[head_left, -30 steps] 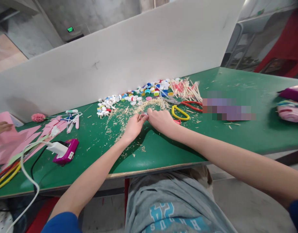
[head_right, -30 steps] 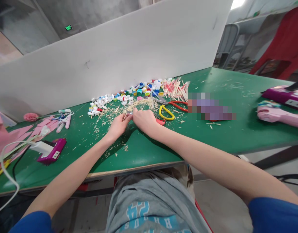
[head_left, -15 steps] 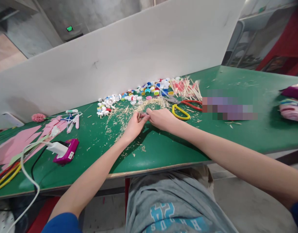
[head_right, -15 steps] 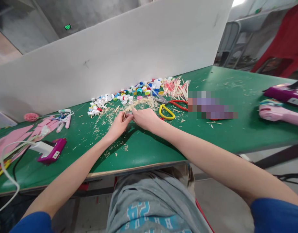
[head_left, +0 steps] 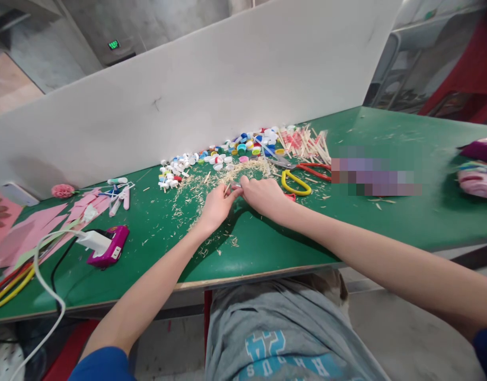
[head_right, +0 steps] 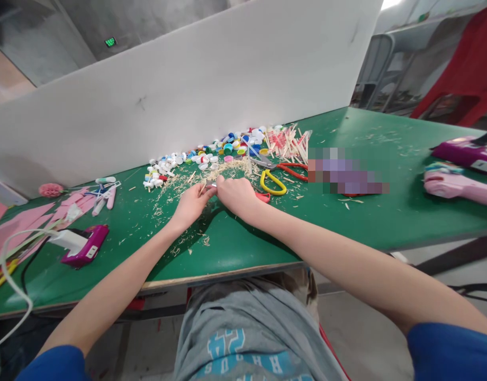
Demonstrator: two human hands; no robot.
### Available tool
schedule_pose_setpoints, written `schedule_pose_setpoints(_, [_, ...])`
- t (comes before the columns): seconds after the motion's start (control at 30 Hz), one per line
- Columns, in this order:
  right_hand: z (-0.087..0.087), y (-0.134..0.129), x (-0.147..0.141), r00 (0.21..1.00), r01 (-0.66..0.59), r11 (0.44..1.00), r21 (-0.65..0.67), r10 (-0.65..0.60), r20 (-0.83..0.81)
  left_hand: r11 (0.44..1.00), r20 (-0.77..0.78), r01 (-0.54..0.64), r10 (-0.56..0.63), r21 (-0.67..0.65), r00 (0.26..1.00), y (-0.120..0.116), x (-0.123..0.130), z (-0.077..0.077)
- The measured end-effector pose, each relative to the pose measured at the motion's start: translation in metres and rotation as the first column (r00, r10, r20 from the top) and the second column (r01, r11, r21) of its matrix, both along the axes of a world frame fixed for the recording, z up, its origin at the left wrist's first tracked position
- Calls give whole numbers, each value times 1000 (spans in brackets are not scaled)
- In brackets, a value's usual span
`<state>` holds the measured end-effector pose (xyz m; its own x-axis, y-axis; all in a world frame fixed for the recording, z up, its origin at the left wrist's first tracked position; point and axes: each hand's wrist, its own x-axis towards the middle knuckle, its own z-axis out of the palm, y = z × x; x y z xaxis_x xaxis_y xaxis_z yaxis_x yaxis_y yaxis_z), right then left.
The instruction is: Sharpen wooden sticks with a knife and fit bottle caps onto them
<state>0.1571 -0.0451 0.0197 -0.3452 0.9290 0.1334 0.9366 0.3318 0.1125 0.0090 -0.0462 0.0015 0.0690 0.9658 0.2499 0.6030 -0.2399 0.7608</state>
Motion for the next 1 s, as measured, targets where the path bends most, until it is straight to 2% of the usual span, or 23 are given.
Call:
schedule_pose_setpoints(0.17, [0,2,1,1000,2,1000,-10,-2,1,1000,-19,0,0,13,1000,0,1,-2])
schedule_pose_setpoints(0.43, [4,3,11,996,-87,996,-38,87,-3,999,-4,51,-51,12,999,3,1,-8])
schedule_pose_setpoints(0.7, [3,-4,1,1000,1,1000,-2,-1,-11,1000,-49,14,-13,10,999,0,-2,2])
schedule_pose_setpoints(1.0, [-5,-7,-4,998,65,998,-10,-65,-17,1000,-58,-13,12,-6,998,-3,0,3])
